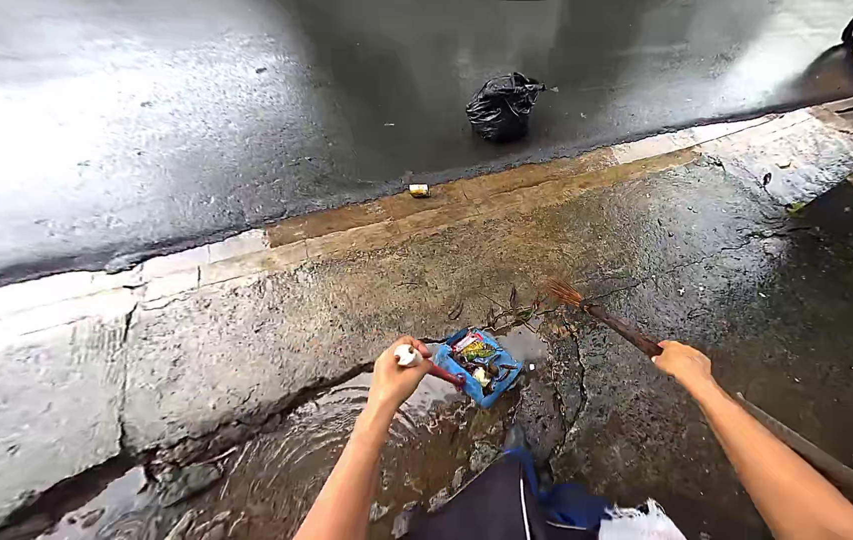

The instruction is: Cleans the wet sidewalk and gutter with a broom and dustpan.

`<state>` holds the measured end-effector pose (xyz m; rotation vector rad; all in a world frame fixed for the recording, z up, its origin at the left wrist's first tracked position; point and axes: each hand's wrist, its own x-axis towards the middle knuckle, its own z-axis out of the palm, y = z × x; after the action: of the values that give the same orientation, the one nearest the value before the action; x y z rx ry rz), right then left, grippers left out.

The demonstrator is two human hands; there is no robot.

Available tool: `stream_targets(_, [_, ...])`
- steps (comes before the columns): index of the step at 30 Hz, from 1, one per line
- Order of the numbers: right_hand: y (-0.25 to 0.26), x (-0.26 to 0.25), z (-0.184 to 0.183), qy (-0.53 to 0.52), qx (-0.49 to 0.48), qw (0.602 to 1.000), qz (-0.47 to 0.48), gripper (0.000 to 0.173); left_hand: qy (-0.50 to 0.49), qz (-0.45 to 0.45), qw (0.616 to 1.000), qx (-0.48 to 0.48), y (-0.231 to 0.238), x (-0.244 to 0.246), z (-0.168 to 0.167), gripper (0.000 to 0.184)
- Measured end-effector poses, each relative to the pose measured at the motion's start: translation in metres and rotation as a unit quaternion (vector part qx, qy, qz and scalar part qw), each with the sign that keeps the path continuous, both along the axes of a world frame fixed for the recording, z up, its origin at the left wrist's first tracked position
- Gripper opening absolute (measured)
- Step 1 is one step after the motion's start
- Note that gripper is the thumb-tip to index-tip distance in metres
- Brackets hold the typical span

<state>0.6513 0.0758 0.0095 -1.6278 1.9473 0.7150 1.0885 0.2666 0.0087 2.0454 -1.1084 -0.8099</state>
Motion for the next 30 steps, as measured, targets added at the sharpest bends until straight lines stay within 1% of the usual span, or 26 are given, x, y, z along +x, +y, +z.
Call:
stream_targets(1, [0.001, 0.025, -0.014, 0.019, 0.011, 0.999, 0.024, 0.041, -0.004, -0.012, 1.000, 0.011, -0.007, -0.008, -0.009, 0.021])
stream_targets(3, [0.014, 0.057, -0.028, 0.027, 0.074, 0.994, 0.081, 0.040, -0.003, -0.028, 0.999, 0.030, -0.014, -0.021, -0.032, 0.020])
stream_targets(4, [0.020, 0.060, -0.029, 0.022, 0.111, 0.986, 0.119, 0.040, 0.000, -0.023, 0.999, 0.032, -0.015, -0.028, -0.042, 0.020])
stream_targets(6, [0.013, 0.045, -0.014, 0.005, 0.162, 0.973, 0.165, 0.041, 0.009, -0.010, 1.000, 0.021, -0.018, -0.039, -0.053, 0.020])
stream_targets(8, [-0.008, 0.013, 0.017, -0.016, 0.169, 0.975, 0.144, 0.041, 0.011, 0.005, 1.000, 0.020, -0.023, -0.042, -0.053, 0.019])
stream_targets(10, [-0.034, -0.016, 0.047, -0.031, 0.158, 0.983, 0.085, 0.043, 0.009, 0.017, 0.999, 0.025, -0.029, -0.040, -0.052, 0.019])
stream_targets(11, [-0.045, -0.026, 0.057, -0.036, 0.148, 0.986, 0.063, 0.045, 0.006, 0.019, 0.999, 0.027, -0.030, -0.038, -0.051, 0.019])
stream_targets(13, [-0.067, -0.038, 0.061, -0.040, 0.115, 0.991, 0.063, 0.045, -0.002, 0.030, 0.999, 0.024, -0.030, -0.033, -0.048, 0.020])
stream_targets(16, [-0.103, -0.026, 0.034, -0.033, 0.052, 0.994, 0.087, 0.043, -0.012, 0.055, 0.998, 0.010, -0.026, -0.028, -0.040, 0.022])
stream_targets(18, [-0.125, -0.003, 0.000, -0.017, 0.013, 0.995, 0.099, 0.040, -0.019, 0.082, 0.996, 0.007, -0.029, -0.037, -0.035, 0.022])
stream_targets(20, [-0.148, 0.025, -0.038, -0.006, -0.019, 0.992, 0.121, 0.036, -0.014, 0.134, 0.991, 0.000, -0.040, -0.052, -0.035, 0.022])
stream_targets(21, [-0.158, 0.038, -0.054, 0.005, -0.012, 0.989, 0.147, 0.038, -0.011, 0.165, 0.986, -0.010, -0.047, -0.060, -0.038, 0.023])
stream_targets(23, [-0.171, 0.050, -0.065, 0.032, 0.051, 0.969, 0.239, 0.042, -0.006, 0.231, 0.973, -0.024, -0.059, -0.077, -0.045, 0.026])
stream_targets(25, [-0.182, 0.045, -0.051, 0.031, 0.134, 0.934, 0.330, 0.048, -0.001, 0.293, 0.955, -0.036, -0.070, -0.088, -0.054, 0.030])
stream_targets(27, [-0.208, 0.024, -0.025, 0.019, 0.178, 0.908, 0.379, 0.048, 0.010, 0.343, 0.938, -0.053, -0.081, -0.098, -0.063, 0.033])
stream_targets(30, [-0.275, -0.016, 0.020, -0.014, 0.177, 0.903, 0.391, 0.044, 0.010, 0.395, 0.917, -0.059, -0.104, -0.108, -0.061, 0.036])
